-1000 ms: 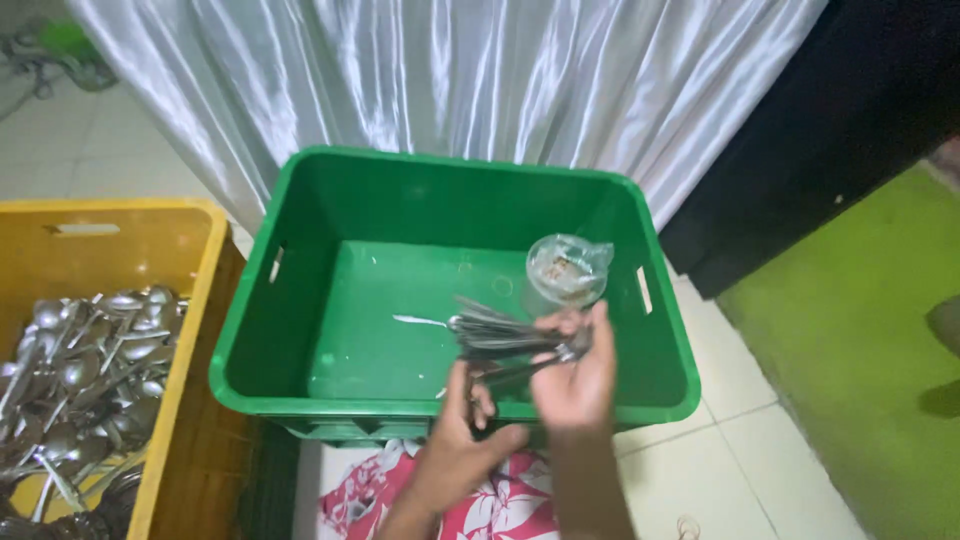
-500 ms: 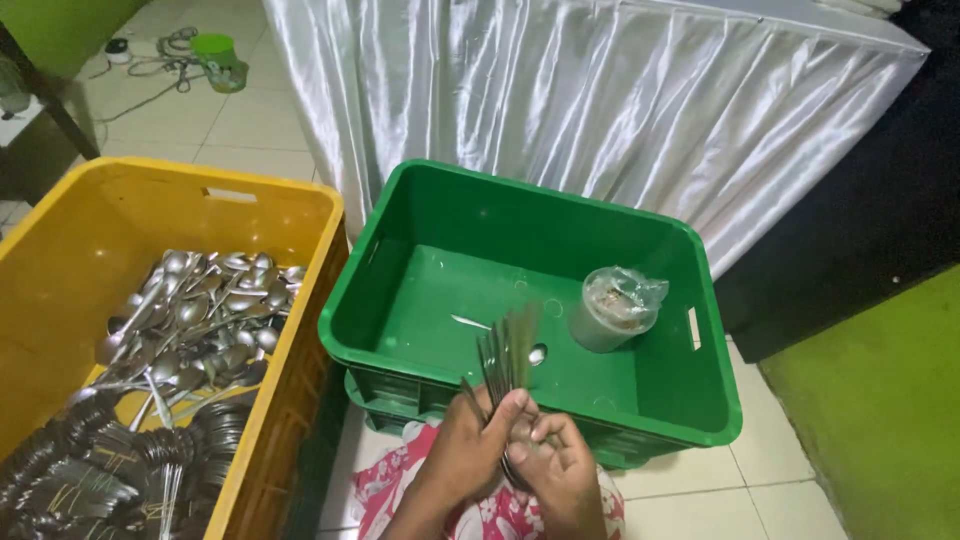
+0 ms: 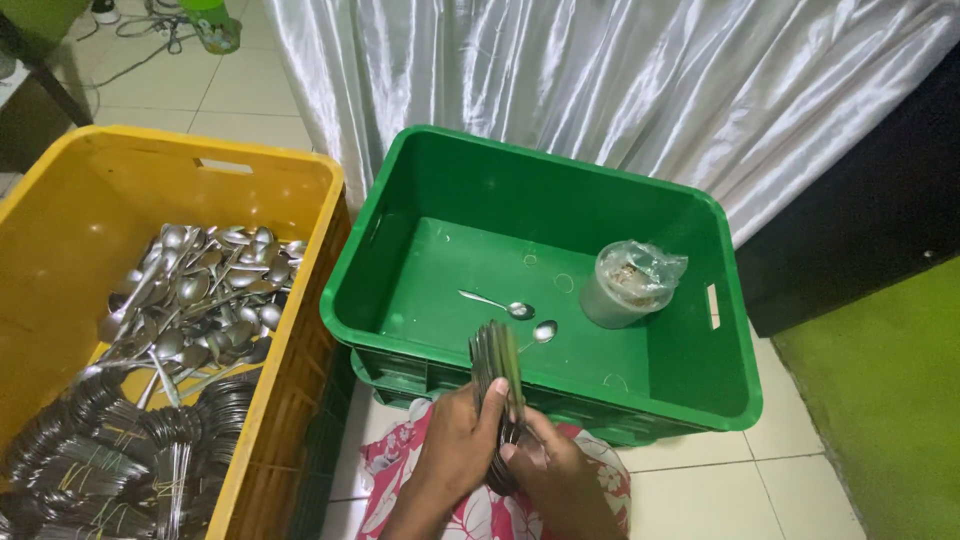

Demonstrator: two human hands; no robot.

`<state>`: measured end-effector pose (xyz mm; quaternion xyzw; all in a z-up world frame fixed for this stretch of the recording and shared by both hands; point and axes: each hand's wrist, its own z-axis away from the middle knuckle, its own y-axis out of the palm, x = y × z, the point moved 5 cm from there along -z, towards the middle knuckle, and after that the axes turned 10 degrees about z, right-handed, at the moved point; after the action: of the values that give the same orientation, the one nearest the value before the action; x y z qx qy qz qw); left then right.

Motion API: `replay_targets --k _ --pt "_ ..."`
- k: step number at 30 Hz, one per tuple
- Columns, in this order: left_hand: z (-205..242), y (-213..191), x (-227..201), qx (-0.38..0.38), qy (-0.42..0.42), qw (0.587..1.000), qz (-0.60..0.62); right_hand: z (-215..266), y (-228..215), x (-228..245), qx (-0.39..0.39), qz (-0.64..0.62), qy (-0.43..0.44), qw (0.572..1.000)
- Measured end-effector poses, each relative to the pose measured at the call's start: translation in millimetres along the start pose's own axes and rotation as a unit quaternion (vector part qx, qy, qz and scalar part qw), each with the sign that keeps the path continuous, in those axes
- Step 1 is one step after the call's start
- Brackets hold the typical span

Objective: The person gathers forks and spoons from a green bin, aligns them into bundles, and secures them with rubber bands. Bundled forks are placed into a yellow bin. The person then gathers spoons from the yellow bin, aligns them, and secures them with rubber bands.

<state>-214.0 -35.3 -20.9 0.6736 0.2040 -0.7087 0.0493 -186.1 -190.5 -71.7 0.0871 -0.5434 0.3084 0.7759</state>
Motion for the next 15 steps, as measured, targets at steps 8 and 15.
replay_targets --k 8,15 --pt "0.0 -2.3 -12.0 0.004 0.045 0.995 -0.09 2.7 -8.7 16.4 -0.105 0.307 -0.1 0.94" --pt "1.6 6.3 72.6 0.213 -0.19 0.897 0.338 6.1 -52.2 25.4 -0.103 0.306 -0.058 0.945"
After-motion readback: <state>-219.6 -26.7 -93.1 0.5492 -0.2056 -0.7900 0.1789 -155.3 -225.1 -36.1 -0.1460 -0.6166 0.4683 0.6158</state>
